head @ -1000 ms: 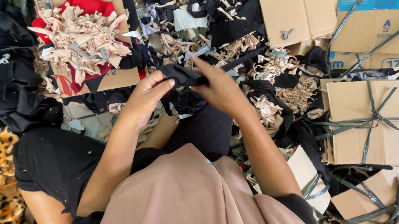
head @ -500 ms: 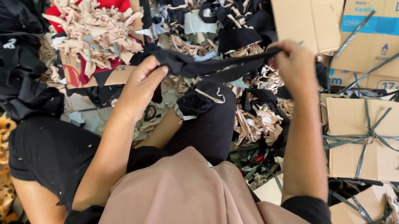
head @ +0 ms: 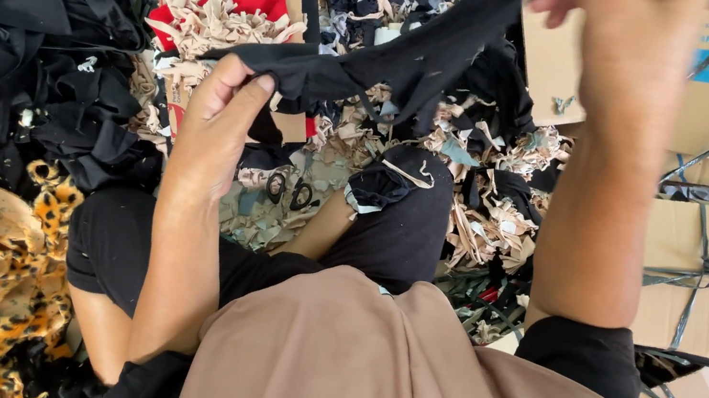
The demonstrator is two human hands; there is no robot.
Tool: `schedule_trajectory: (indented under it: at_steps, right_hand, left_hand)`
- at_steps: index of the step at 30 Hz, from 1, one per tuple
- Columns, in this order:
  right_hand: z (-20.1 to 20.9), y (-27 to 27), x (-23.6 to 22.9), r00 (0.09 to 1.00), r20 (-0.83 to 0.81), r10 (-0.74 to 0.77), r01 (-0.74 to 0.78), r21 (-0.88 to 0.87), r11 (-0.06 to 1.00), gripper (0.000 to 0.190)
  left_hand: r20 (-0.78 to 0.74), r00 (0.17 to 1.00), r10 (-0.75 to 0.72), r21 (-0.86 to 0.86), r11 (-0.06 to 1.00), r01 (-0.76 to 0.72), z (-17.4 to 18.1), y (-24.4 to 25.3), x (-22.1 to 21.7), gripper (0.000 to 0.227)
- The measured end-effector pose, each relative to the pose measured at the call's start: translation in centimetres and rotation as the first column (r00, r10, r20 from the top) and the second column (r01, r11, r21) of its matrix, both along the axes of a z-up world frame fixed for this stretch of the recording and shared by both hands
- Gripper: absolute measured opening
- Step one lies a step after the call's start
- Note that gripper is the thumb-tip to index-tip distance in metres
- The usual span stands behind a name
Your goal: The person sits on the floor and packs various fabric scraps and cardboard pieces into a small cardboard box. They layer black, red, and beige fabric pieces, then cover the contents with a cardboard lid and secure the package with a plastic strap.
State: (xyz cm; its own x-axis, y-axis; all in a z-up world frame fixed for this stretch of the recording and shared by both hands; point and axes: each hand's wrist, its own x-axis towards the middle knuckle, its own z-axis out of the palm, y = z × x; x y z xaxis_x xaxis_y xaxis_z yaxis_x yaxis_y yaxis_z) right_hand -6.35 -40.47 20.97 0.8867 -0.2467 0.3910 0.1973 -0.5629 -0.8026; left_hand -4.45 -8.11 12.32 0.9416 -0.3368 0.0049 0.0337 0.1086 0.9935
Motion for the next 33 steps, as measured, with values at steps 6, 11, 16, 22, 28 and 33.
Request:
schedule_trajectory:
  at_steps: [6,11,16,22,28,33]
  right_hand:
    - [-17.0,-8.0,6.2,0.923,-0.218,-0.317,0.087,-0.685,0.723,0.021]
    - [-24.2,-13.9,1.4,0.638,-0.565,-0.523,0.236,-0.503,0.831,0.013]
    - [-15.8,-7.4,-1.5,0.577,-0.733,-0.361,0.039,-0.416,0.908,0.04]
    - [-12.0,5.1,-3.8,0.694,-0.121,0.71,-0.522,0.596,0.611,0.115]
    - [-18.5,-6.7,-4.3,0.989,-0.147,-0.01,-0.007,-0.115,0.993,0.042]
    - [-20.6,-9.3,-3.1,0.582,-0.461,-0.67,0.169,-0.738,0.654,0.072]
  left_hand:
    - [-0.074,0.972,0.224,-0.25,0.939,-0.235,-2.7,5.9,0.6,0.027]
    - [-0.109,0.958,0.266,-0.433,0.855,-0.287,-1.0,8.2,-0.5,0.016]
    - [-0.272,0.939,0.209,-0.392,0.867,-0.307,-4.1,2.3,0.1,0.012]
    - [-0.032,0.956,-0.293,0.07,0.953,0.294,-3.5,-7.2,-0.6,0.011]
    - [0.002,0.926,-0.377,0.077,0.924,0.375,-3.4,-5.1,-0.6,0.038]
    - [-0.207,0.97,-0.13,0.012,0.991,0.135,-5.0,-3.5,-0.7,0.036]
